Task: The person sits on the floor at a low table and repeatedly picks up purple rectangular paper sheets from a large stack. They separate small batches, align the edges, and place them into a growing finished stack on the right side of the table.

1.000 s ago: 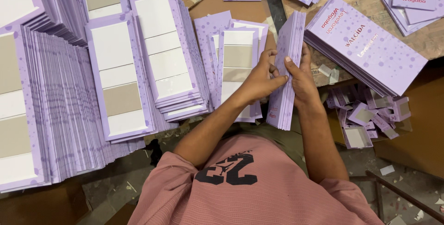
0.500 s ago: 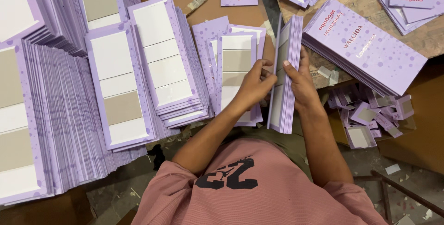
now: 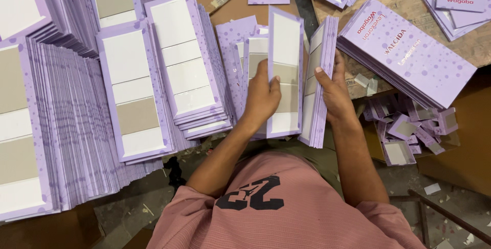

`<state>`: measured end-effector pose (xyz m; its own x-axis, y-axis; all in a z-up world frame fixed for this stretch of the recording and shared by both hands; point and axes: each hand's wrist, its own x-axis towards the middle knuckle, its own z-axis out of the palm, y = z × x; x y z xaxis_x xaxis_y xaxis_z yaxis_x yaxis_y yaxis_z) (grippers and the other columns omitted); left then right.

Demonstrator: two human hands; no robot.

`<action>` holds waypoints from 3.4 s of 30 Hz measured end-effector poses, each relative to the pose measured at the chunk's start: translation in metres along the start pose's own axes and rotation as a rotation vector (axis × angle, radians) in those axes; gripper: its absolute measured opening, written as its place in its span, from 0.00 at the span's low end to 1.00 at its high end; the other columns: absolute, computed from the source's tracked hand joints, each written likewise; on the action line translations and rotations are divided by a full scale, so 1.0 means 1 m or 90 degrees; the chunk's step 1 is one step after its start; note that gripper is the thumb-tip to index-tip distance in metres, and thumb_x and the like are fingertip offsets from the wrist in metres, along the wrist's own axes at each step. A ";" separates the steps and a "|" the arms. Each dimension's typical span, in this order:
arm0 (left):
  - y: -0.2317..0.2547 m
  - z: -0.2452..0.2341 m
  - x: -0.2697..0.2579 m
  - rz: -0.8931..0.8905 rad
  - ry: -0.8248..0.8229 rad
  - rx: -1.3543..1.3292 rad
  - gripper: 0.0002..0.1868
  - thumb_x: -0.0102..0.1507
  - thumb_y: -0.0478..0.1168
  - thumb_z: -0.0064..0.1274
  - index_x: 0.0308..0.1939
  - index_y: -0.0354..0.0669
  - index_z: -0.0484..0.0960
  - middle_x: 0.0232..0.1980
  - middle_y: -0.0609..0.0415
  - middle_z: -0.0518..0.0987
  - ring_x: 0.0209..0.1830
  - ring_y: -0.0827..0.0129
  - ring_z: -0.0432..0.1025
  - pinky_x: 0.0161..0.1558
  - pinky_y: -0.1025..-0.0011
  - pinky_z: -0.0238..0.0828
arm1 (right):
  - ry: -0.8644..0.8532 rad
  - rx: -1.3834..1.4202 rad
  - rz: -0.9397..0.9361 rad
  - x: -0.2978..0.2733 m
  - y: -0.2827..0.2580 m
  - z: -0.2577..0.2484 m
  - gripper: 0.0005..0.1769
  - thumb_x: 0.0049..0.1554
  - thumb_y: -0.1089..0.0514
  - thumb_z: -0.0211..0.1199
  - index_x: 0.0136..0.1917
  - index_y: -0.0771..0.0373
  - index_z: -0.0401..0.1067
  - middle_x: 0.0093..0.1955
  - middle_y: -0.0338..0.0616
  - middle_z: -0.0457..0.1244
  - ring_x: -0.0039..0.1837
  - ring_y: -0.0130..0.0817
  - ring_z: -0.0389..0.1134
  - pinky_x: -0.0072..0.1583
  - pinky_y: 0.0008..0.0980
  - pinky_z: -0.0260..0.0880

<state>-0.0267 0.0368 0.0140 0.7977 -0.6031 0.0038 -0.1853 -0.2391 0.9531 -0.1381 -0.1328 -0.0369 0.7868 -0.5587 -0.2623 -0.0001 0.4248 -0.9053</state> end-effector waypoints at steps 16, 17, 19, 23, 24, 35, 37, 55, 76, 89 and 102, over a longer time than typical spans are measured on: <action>0.146 -0.092 0.017 0.446 -0.149 0.736 0.08 0.61 0.34 0.54 0.32 0.47 0.88 0.33 0.60 0.82 0.57 0.61 0.74 0.74 0.28 0.26 | 0.022 -0.010 0.022 -0.005 -0.014 0.011 0.43 0.63 0.58 0.58 0.83 0.52 0.38 0.77 0.51 0.51 0.74 0.43 0.58 0.70 0.45 0.65; 0.139 -0.083 0.019 0.385 -0.184 0.785 0.08 0.60 0.34 0.54 0.32 0.48 0.89 0.33 0.59 0.83 0.56 0.60 0.74 0.72 0.27 0.25 | 0.016 -0.004 0.013 -0.005 -0.011 0.008 0.42 0.63 0.59 0.58 0.83 0.52 0.38 0.78 0.51 0.51 0.75 0.43 0.57 0.71 0.44 0.64; 0.122 -0.055 0.028 0.241 -0.284 0.867 0.07 0.59 0.36 0.56 0.34 0.49 0.89 0.35 0.57 0.84 0.56 0.58 0.73 0.69 0.25 0.23 | 0.011 -0.003 0.003 -0.003 -0.005 0.002 0.42 0.64 0.59 0.58 0.83 0.52 0.39 0.78 0.51 0.51 0.76 0.42 0.56 0.73 0.43 0.62; 0.077 -0.003 0.036 0.161 -0.404 0.932 0.10 0.61 0.42 0.54 0.42 0.50 0.89 0.43 0.56 0.84 0.55 0.56 0.73 0.68 0.25 0.17 | -0.007 -0.018 -0.026 0.003 0.005 -0.004 0.40 0.66 0.60 0.57 0.83 0.54 0.39 0.79 0.52 0.51 0.78 0.40 0.55 0.75 0.41 0.58; 0.065 0.005 0.037 0.173 -0.437 0.941 0.11 0.63 0.43 0.53 0.43 0.50 0.89 0.44 0.56 0.85 0.55 0.56 0.74 0.69 0.25 0.16 | -0.016 -0.022 -0.038 0.004 0.006 -0.004 0.40 0.66 0.60 0.57 0.83 0.55 0.40 0.80 0.52 0.51 0.78 0.40 0.54 0.76 0.41 0.56; 0.017 0.029 0.045 0.252 -0.187 0.274 0.12 0.58 0.34 0.62 0.45 0.38 0.82 0.40 0.47 0.82 0.42 0.57 0.77 0.46 0.60 0.75 | 0.013 0.025 0.005 0.001 0.003 -0.007 0.40 0.64 0.58 0.58 0.82 0.54 0.40 0.75 0.52 0.53 0.73 0.40 0.58 0.71 0.40 0.63; 0.014 0.030 0.035 0.119 -0.212 0.002 0.17 0.56 0.36 0.66 0.44 0.35 0.77 0.32 0.51 0.80 0.31 0.68 0.77 0.37 0.69 0.75 | 0.008 0.035 0.003 0.003 0.003 -0.008 0.40 0.64 0.58 0.58 0.82 0.54 0.41 0.74 0.52 0.54 0.72 0.39 0.59 0.70 0.39 0.64; 0.008 0.051 0.021 -0.049 -0.105 -0.075 0.27 0.50 0.36 0.67 0.45 0.36 0.67 0.34 0.50 0.77 0.33 0.68 0.75 0.36 0.69 0.77 | -0.005 0.050 0.011 0.001 0.001 0.000 0.38 0.65 0.60 0.57 0.81 0.53 0.40 0.74 0.53 0.55 0.71 0.39 0.61 0.69 0.37 0.68; 0.046 0.023 -0.003 0.016 -0.028 0.081 0.29 0.59 0.27 0.49 0.65 0.31 0.66 0.42 0.28 0.81 0.42 0.33 0.76 0.45 0.45 0.72 | -0.020 -0.098 -0.083 0.004 0.007 0.006 0.42 0.65 0.58 0.61 0.82 0.62 0.40 0.76 0.51 0.54 0.75 0.37 0.57 0.75 0.38 0.58; 0.014 0.036 0.003 0.014 0.028 0.552 0.38 0.52 0.31 0.56 0.66 0.19 0.65 0.71 0.20 0.63 0.31 0.48 0.81 0.28 0.60 0.79 | 0.000 -0.104 -0.060 0.002 0.004 -0.009 0.40 0.65 0.58 0.58 0.82 0.61 0.42 0.77 0.50 0.53 0.76 0.37 0.55 0.76 0.38 0.56; 0.003 0.059 0.011 0.070 -0.072 -0.049 0.16 0.66 0.41 0.57 0.53 0.35 0.80 0.37 0.45 0.83 0.29 0.64 0.79 0.33 0.68 0.76 | -0.003 0.025 -0.018 0.002 0.006 -0.023 0.36 0.65 0.59 0.58 0.80 0.59 0.46 0.64 0.47 0.60 0.61 0.32 0.64 0.63 0.34 0.69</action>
<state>-0.0523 -0.0157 -0.0013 0.7050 -0.7048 0.0789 -0.2196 -0.1111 0.9692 -0.1508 -0.1478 -0.0506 0.7890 -0.5678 -0.2346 0.0470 0.4365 -0.8985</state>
